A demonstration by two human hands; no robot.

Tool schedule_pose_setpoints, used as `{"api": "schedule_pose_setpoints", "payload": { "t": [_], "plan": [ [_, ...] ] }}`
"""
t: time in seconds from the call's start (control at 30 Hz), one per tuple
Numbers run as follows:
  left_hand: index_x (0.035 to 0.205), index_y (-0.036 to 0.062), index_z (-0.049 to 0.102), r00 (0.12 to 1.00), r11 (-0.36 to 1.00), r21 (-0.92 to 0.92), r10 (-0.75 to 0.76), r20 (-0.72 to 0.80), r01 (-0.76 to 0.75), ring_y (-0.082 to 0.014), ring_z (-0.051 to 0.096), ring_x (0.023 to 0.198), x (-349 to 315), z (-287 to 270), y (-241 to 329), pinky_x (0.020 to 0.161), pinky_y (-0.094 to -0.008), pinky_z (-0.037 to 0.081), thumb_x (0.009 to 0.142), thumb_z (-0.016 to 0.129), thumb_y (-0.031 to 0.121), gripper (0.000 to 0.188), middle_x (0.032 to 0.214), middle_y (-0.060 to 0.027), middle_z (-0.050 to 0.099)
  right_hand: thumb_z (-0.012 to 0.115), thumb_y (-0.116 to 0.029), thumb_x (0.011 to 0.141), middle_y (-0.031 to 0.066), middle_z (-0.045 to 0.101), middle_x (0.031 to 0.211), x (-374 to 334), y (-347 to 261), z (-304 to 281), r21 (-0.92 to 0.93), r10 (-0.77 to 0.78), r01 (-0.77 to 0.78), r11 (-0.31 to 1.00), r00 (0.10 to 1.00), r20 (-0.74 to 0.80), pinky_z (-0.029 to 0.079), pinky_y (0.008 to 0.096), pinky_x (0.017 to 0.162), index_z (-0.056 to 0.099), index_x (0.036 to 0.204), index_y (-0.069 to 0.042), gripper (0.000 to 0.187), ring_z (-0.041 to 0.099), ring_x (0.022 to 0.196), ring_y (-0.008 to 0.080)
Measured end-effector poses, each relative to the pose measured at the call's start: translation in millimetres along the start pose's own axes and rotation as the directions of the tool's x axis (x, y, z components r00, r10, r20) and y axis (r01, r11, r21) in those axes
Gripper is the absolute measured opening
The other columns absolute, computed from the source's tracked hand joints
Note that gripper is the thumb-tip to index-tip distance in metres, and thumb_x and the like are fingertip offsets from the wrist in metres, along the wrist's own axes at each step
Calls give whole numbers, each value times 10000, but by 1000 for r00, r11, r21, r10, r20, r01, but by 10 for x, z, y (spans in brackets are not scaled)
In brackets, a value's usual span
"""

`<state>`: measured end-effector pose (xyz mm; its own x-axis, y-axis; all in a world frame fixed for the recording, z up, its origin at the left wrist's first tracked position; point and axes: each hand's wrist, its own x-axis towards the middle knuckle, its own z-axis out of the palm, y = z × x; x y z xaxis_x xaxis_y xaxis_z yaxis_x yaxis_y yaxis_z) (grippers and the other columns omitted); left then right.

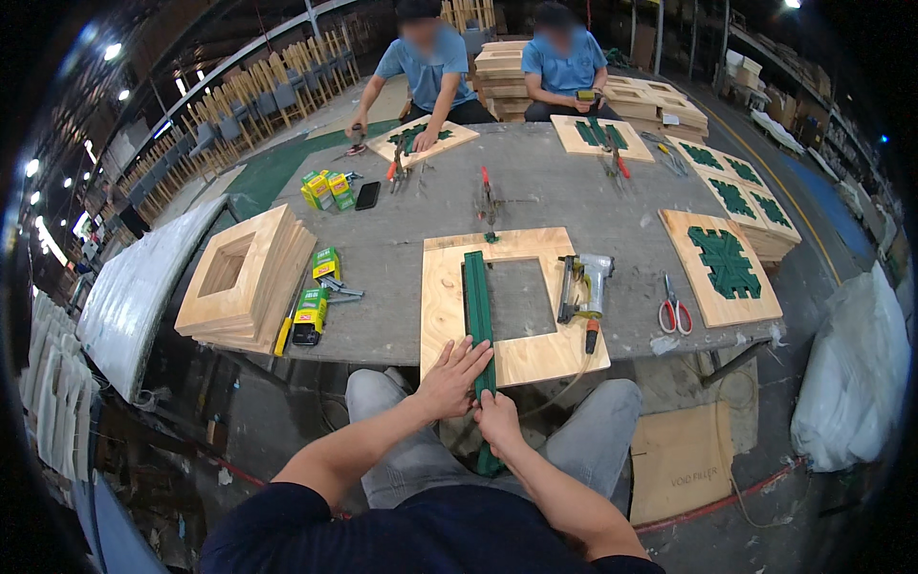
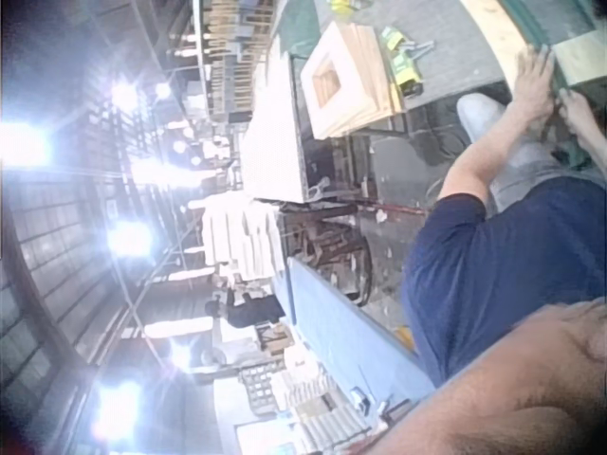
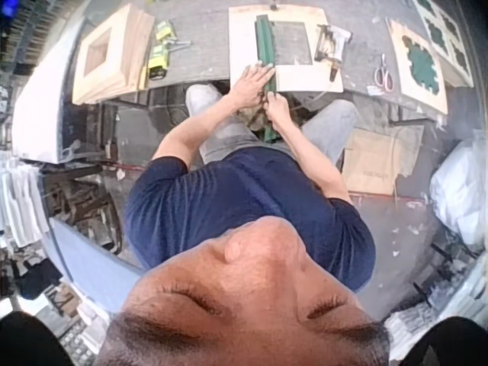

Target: The person weaves green fabric strips into a square wooden frame to create a cushion inset. They use a staple gun to secure the fabric strips to the wood, alternating the weaving direction to form a grid pattern. The person works on multiple frames, completing one and moving to the next.

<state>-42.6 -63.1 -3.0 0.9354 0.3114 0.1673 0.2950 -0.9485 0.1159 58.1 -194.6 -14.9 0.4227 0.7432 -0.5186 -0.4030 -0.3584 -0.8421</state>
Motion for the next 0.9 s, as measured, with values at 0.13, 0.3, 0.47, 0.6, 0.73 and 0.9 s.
{"api": "schedule_pose_setpoints", "payload": {
  "t": [0.13,0.3,0.47,0.6,0.73,0.9],
  "plan": [
    [1609,79,315,997,997,25,76,-23,-75,-347,286,1553,-22,57,-40,1256,-567,221,817,728,263,912,1683,-121,311,502,-247,1098,7,553,722,-118,-39,-20,-35,14,-14,999,1000,-3,409,289,548,607,895,-32,313,498,597,106],
    [1560,71,412,984,989,23,151,-93,-149,-336,375,1512,-48,119,-97,1250,-547,253,853,655,191,757,1634,-126,405,511,-246,1091,5,557,727,-195,-45,-67,-53,16,-15,999,1000,18,415,294,556,612,906,-32,301,499,606,104],
    [1527,71,458,979,983,52,182,-94,-178,-320,403,1493,-40,167,-105,1248,-521,273,849,654,186,716,1606,-123,445,502,-261,1092,5,549,703,-193,9,-123,-79,30,-28,997,999,22,403,300,559,616,912,-34,312,487,602,108],
    [1523,72,463,974,975,99,209,-92,-200,-317,401,1493,-39,201,-122,1251,-519,270,847,659,189,714,1602,-120,450,491,-267,1095,11,544,682,-183,81,-155,-86,24,-21,996,999,27,397,304,561,616,907,-33,325,485,603,115],
    [1520,69,468,979,980,60,194,-66,-191,-324,387,1501,-39,219,-140,1255,-522,263,858,657,188,698,1605,-124,444,492,-270,1098,13,543,679,-135,180,-157,-105,21,-19,994,1000,16,397,306,562,614,894,-36,334,484,601,119],
    [1506,52,483,984,983,-56,173,-38,-175,-372,396,1487,-50,131,-164,1253,-540,259,885,646,186,656,1589,-150,452,502,-293,1104,15,547,689,7,348,-155,-151,75,-72,986,997,13,403,307,571,617,896,-39,347,492,610,127]
  ]
}}
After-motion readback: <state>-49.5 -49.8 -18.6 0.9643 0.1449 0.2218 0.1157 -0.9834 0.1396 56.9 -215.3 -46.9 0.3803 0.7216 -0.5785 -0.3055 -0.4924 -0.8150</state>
